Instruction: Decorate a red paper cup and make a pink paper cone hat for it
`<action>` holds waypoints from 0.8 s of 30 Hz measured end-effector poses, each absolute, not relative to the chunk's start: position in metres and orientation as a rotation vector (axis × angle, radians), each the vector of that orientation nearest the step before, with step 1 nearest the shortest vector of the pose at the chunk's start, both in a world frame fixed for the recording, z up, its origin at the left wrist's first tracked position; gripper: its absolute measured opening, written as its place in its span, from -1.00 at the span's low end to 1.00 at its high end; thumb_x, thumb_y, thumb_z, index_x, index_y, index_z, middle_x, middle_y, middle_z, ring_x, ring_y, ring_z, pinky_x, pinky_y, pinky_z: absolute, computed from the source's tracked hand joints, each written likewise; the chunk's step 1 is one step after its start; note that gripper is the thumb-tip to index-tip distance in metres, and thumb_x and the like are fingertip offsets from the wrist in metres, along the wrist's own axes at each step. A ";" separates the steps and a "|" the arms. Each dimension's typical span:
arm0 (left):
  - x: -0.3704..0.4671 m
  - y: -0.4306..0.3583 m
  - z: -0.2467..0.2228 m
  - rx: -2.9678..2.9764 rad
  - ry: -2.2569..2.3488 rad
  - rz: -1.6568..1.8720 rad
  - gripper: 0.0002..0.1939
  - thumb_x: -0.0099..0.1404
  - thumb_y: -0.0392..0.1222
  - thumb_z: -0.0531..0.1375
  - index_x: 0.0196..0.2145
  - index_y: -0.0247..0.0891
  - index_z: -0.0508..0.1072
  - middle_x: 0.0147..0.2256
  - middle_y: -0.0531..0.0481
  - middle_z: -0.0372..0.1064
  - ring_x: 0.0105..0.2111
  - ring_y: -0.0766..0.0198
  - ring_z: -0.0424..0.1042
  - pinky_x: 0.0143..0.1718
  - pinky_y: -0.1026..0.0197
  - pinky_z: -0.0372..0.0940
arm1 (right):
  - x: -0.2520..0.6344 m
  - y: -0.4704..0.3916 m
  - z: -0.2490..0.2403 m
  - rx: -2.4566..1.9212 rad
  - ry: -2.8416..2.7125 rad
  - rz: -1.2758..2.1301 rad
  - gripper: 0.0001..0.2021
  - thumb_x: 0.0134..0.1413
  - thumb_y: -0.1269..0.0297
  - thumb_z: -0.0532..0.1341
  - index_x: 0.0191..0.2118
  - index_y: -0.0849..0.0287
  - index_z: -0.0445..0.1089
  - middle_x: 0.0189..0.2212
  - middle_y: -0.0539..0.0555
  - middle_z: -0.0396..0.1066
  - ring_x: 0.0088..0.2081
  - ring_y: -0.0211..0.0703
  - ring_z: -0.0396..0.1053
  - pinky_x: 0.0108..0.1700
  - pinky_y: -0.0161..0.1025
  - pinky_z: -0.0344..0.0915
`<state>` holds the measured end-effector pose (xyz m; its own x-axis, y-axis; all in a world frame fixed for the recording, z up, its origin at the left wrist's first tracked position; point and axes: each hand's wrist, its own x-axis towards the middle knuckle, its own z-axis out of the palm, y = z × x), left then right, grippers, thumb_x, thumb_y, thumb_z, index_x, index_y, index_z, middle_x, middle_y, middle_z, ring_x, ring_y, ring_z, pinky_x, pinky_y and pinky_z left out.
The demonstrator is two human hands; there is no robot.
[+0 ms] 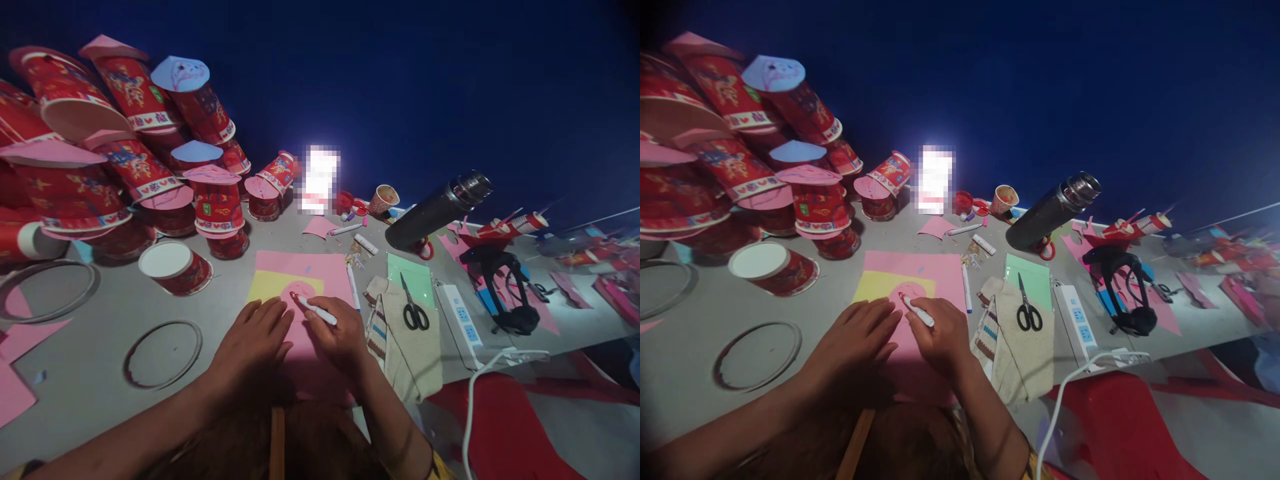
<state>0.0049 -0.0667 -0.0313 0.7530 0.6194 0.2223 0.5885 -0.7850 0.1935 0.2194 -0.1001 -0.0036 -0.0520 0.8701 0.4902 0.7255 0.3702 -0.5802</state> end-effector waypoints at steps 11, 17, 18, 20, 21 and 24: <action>0.005 -0.066 -0.029 2.863 0.990 0.421 -0.67 0.43 -0.31 0.26 0.13 -0.28 0.50 0.11 -0.29 0.54 0.18 -0.12 0.47 0.19 -0.14 0.33 | 0.217 -0.094 -0.010 -1.358 -1.838 0.196 -0.82 0.45 0.27 0.24 -0.03 0.14 0.60 -0.19 0.17 0.72 -0.18 -0.07 0.68 -0.08 -0.19 0.60; 0.005 -0.066 -0.033 2.882 0.987 0.420 -0.66 0.45 -0.30 0.23 0.15 -0.30 0.49 0.12 -0.30 0.55 0.19 -0.13 0.47 0.19 -0.16 0.32 | 0.219 -0.097 -0.010 -1.377 -1.837 0.224 -0.82 0.44 0.27 0.24 -0.03 0.13 0.61 -0.18 0.16 0.72 -0.17 -0.07 0.68 -0.06 -0.19 0.60; 0.005 -0.066 -0.033 2.879 0.987 0.415 -0.66 0.45 -0.30 0.23 0.15 -0.30 0.49 0.12 -0.30 0.55 0.19 -0.13 0.47 0.19 -0.16 0.32 | 0.220 -0.097 -0.010 -1.377 -1.842 0.226 -0.82 0.43 0.27 0.24 -0.04 0.12 0.61 -0.19 0.16 0.72 -0.16 -0.07 0.68 -0.06 -0.19 0.60; 0.005 -0.066 -0.033 2.864 0.995 0.401 -0.66 0.45 -0.30 0.23 0.16 -0.28 0.49 0.13 -0.29 0.55 0.20 -0.13 0.47 0.20 -0.16 0.32 | 0.220 -0.098 -0.009 -1.391 -1.844 0.223 -0.82 0.43 0.26 0.24 -0.04 0.12 0.61 -0.19 0.15 0.72 -0.17 -0.07 0.68 -0.08 -0.19 0.60; 0.005 -0.066 -0.032 2.857 1.001 0.391 -0.66 0.45 -0.30 0.23 0.15 -0.25 0.49 0.13 -0.28 0.55 0.20 -0.12 0.47 0.20 -0.16 0.32 | 0.221 -0.099 -0.009 -1.398 -1.842 0.219 -0.82 0.43 0.26 0.24 -0.05 0.11 0.61 -0.19 0.15 0.72 -0.18 -0.07 0.68 -0.09 -0.19 0.61; 0.005 -0.066 -0.031 2.856 1.000 0.393 -0.67 0.45 -0.29 0.23 0.14 -0.24 0.49 0.13 -0.28 0.55 0.20 -0.11 0.47 0.20 -0.14 0.32 | 0.222 -0.101 -0.007 -1.400 -1.835 0.214 -0.83 0.41 0.28 0.25 -0.06 0.13 0.62 -0.21 0.15 0.72 -0.22 -0.07 0.68 -0.12 -0.19 0.60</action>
<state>0.0046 -0.0660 -0.0314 0.7524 0.6239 0.2113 0.6006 -0.7815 0.1688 0.2217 -0.1011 -0.0071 -0.0664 0.8708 0.4872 0.7355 0.3727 -0.5658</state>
